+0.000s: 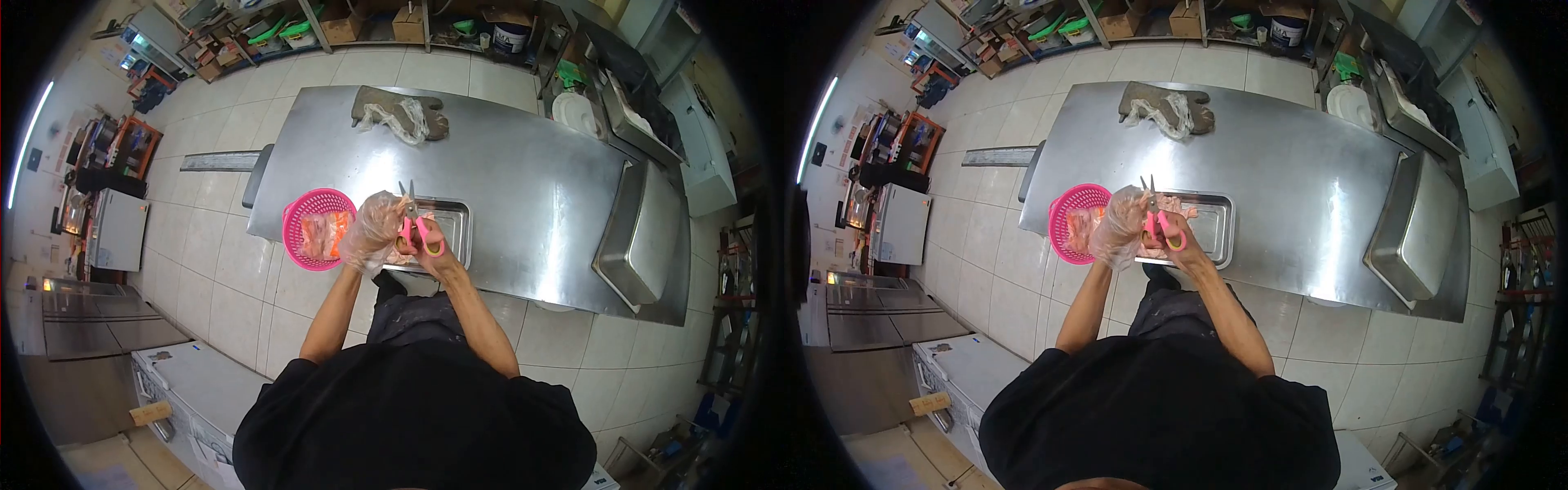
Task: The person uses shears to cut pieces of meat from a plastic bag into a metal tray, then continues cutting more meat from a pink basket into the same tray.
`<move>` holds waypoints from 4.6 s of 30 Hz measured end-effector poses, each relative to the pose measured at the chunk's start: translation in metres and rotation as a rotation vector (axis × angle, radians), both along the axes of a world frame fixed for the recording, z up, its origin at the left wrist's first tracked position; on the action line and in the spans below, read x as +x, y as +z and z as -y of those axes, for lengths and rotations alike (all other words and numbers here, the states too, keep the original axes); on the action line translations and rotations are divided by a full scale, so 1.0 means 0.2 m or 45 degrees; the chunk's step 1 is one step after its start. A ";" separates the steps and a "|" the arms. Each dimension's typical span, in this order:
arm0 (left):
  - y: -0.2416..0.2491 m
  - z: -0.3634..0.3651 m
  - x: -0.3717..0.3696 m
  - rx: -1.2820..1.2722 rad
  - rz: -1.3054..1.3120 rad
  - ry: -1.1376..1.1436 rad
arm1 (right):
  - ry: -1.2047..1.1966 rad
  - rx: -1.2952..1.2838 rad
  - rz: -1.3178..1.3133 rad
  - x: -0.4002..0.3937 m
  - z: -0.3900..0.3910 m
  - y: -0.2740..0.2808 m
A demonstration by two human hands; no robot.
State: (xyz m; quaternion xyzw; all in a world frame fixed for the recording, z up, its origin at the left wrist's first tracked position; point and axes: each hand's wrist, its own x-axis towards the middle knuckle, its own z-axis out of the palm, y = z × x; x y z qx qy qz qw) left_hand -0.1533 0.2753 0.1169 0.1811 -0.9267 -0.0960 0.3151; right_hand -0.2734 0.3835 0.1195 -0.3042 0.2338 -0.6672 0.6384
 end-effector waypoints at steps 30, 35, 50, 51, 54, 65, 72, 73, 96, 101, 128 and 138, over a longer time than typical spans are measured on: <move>-1.16 -0.14 -0.34 -0.016 0.728 0.105 | -1.267 0.962 -1.445 -0.37 -0.33 -1.03; -0.88 -0.03 -0.13 0.380 0.886 0.182 | -1.174 0.954 -1.318 -0.40 -0.33 -1.14; -0.76 -0.07 0.08 -0.125 0.524 -0.303 | -1.166 0.932 -1.374 -0.43 -0.40 -1.23; -0.70 -0.06 0.12 -0.264 0.647 -0.069 | -1.186 0.901 -1.237 -0.46 -0.41 -1.23; -0.54 0.02 0.30 -0.313 0.835 0.577 | -1.172 0.821 -1.074 -0.47 -0.48 -1.05; -1.35 0.85 1.27 0.798 0.414 0.449 | -0.774 0.809 -1.142 -0.40 -0.48 -0.88; -1.11 0.73 1.04 0.784 1.196 0.575 | -0.855 0.892 -1.134 -0.40 -0.51 -0.83; -1.10 0.71 1.05 0.791 1.201 0.557 | -0.899 0.880 -1.129 -0.41 -0.53 -0.82; 0.36 -0.06 0.27 1.637 -1.106 0.182 | 0.440 0.179 -0.635 -0.03 -0.07 -0.17; 0.21 -0.05 0.19 1.447 -0.803 0.349 | 0.330 0.297 -0.298 0.12 0.01 -0.13; 0.19 -0.03 0.23 0.924 -0.479 0.672 | -0.328 0.348 -0.643 -0.10 -0.16 -0.04; 0.03 0.07 0.29 1.036 -0.026 0.653 | 0.168 0.500 -0.850 -0.17 -0.25 -0.10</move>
